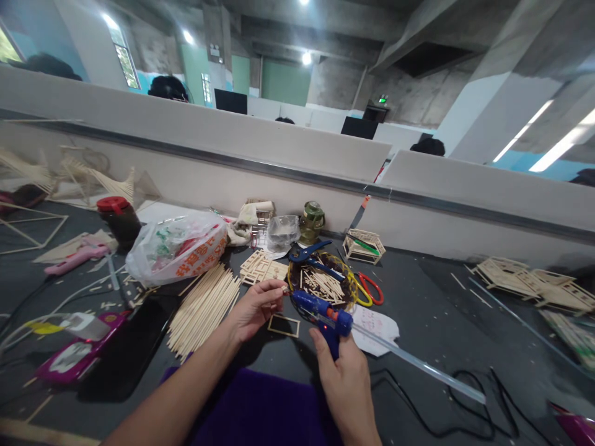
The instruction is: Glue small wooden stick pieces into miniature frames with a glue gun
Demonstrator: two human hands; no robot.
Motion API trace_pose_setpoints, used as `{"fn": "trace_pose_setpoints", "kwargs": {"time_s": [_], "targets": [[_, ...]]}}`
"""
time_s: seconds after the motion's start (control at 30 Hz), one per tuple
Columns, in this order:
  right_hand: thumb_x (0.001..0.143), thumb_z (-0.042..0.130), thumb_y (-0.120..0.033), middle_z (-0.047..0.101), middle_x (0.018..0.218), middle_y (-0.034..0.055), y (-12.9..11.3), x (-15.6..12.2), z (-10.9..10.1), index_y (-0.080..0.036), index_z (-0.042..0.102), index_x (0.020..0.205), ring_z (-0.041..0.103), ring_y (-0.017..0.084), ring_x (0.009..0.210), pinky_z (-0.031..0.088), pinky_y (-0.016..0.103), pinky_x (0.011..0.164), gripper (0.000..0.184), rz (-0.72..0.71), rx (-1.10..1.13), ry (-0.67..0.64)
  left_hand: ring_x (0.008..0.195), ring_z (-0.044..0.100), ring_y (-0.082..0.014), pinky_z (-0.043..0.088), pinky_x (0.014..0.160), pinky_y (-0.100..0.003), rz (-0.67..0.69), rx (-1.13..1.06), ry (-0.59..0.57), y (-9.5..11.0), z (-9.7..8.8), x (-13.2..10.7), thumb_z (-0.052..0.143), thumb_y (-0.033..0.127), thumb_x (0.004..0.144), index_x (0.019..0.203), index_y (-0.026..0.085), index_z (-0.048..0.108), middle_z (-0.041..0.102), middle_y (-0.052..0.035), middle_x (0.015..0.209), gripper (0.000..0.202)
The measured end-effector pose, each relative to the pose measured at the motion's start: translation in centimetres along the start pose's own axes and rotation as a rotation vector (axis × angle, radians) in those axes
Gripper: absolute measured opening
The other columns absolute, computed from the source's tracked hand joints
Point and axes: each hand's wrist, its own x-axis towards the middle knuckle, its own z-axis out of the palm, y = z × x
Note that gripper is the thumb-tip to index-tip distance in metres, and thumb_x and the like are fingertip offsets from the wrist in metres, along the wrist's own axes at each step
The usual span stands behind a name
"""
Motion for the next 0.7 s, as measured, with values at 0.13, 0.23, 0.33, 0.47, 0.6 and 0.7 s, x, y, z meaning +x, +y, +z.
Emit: {"fn": "trace_pose_setpoints", "kwargs": {"time_s": [0.13, 0.23, 0.33, 0.47, 0.6, 0.7], "targets": [[0.086, 0.049, -0.055, 0.071, 0.109, 0.0094, 0.05, -0.02, 0.06, -0.019, 0.06, 0.114, 0.065, 0.026, 0.102, 0.051, 0.034, 0.08, 0.046, 0.002, 0.006, -0.004, 0.055, 0.054, -0.0058, 0.044, 0.061, -0.022, -0.002, -0.01, -0.006, -0.1, -0.1, 0.1, 0.083, 0.022, 0.061, 0.084, 0.014, 0.072, 0.067, -0.0015, 0.074, 0.027], [0.086, 0.05, -0.055, 0.07, 0.11, 0.0107, 0.02, 0.0, 0.14, -0.018, 0.06, 0.114, 0.065, 0.027, 0.102, 0.051, 0.034, 0.079, 0.047, 0.001, 0.004, 0.001, 0.055, 0.054, -0.0054, 0.044, 0.061, -0.022, -0.008, -0.025, -0.008, -0.19, -0.16, 0.15, 0.084, 0.022, 0.061, 0.084, 0.014, 0.072, 0.066, -0.0009, 0.073, 0.026], [0.085, 0.051, -0.055, 0.071, 0.106, 0.0111, -0.08, 0.09, 0.22, -0.017, 0.06, 0.115, 0.066, 0.027, 0.098, 0.051, 0.034, 0.078, 0.049, 0.005, 0.004, 0.019, 0.055, 0.054, -0.0051, 0.043, 0.061, -0.021, -0.013, -0.022, 0.008, -0.17, -0.14, 0.16, 0.084, 0.023, 0.06, 0.083, 0.015, 0.072, 0.067, -0.0015, 0.075, 0.027], [0.086, 0.05, -0.053, 0.072, 0.104, 0.0103, -0.24, 0.21, 0.2, -0.017, 0.061, 0.113, 0.067, 0.026, 0.097, 0.051, 0.033, 0.078, 0.046, -0.007, 0.008, 0.009, 0.054, 0.052, -0.0047, 0.043, 0.06, -0.021, -0.009, -0.005, 0.009, -0.1, -0.01, 0.11, 0.084, 0.022, 0.059, 0.082, 0.014, 0.072, 0.066, -0.0015, 0.073, 0.027], [0.086, 0.051, -0.051, 0.072, 0.103, 0.0098, -0.3, 0.22, 0.13, -0.017, 0.06, 0.114, 0.067, 0.026, 0.094, 0.051, 0.033, 0.078, 0.045, -0.003, 0.004, 0.001, 0.053, 0.051, -0.0048, 0.043, 0.06, -0.021, 0.009, 0.016, -0.001, -0.07, 0.08, 0.05, 0.084, 0.022, 0.06, 0.082, 0.014, 0.073, 0.064, -0.0005, 0.07, 0.027], [0.086, 0.051, -0.052, 0.072, 0.103, 0.0102, -0.31, 0.16, 0.07, -0.017, 0.061, 0.113, 0.067, 0.026, 0.094, 0.051, 0.034, 0.078, 0.046, 0.007, 0.007, -0.006, 0.053, 0.051, -0.0047, 0.043, 0.061, -0.021, 0.003, 0.013, 0.001, -0.02, 0.11, 0.02, 0.084, 0.022, 0.059, 0.081, 0.014, 0.073, 0.063, 0.0002, 0.069, 0.026]]}}
